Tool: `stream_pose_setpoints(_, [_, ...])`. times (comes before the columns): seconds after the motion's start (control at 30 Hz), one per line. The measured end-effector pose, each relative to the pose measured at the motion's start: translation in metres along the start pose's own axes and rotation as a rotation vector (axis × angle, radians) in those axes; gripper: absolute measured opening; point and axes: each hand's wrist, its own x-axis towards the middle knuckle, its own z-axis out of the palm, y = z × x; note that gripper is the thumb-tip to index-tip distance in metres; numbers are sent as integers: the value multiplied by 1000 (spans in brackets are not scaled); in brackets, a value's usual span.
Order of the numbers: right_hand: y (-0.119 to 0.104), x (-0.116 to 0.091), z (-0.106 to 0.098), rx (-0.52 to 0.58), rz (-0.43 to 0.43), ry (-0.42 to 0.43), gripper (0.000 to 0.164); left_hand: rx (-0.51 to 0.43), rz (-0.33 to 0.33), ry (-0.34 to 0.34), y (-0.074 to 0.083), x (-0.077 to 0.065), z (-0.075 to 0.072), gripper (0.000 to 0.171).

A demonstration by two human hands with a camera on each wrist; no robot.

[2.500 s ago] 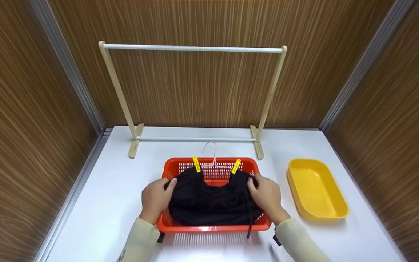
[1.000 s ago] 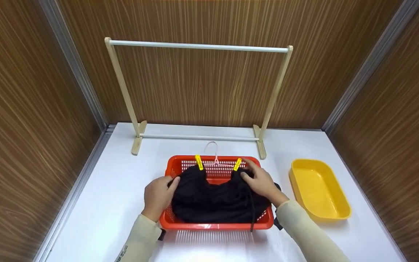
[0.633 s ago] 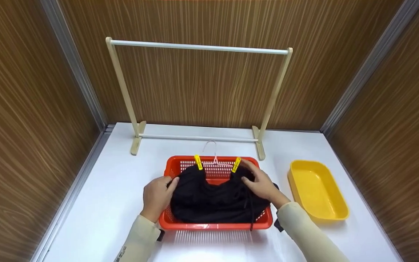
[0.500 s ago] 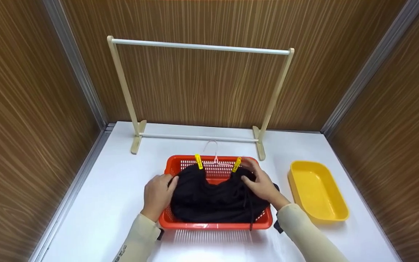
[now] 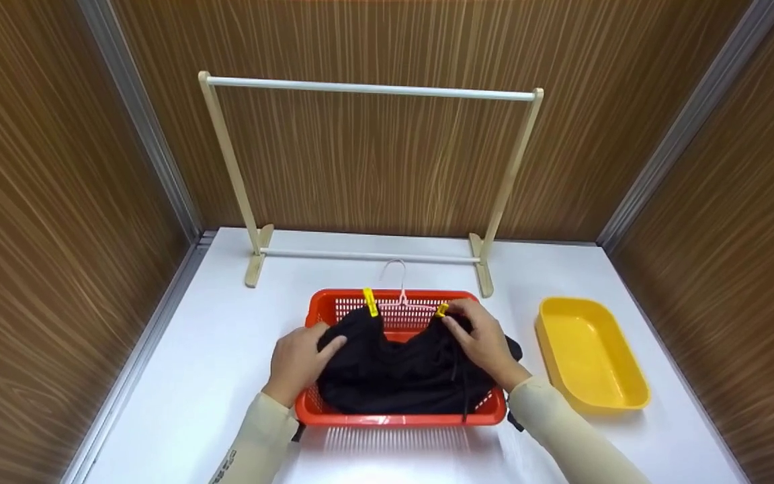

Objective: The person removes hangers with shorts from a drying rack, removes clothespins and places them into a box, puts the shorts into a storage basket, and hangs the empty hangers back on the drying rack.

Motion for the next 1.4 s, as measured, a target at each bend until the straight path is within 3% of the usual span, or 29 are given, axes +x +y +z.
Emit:
stream_pose_setpoints(0.1, [-1,-1,3,-53,-27,22,31,-13,-1,27,-1,0,-1,37])
stream_pose_setpoints(0.3, [-5,-1,3,-110,11,5,50,-39,-15,55,-2,-1,0,36])
stream_pose_setpoints(0.6, [-7,-4,3,-156,-30,-3,29,-49,-66,44,0,-7,4,35])
stream_pose_setpoints(1.4, [-5,-5,4,-134,37,21,21,-35,-52,74,3,-3,2,33])
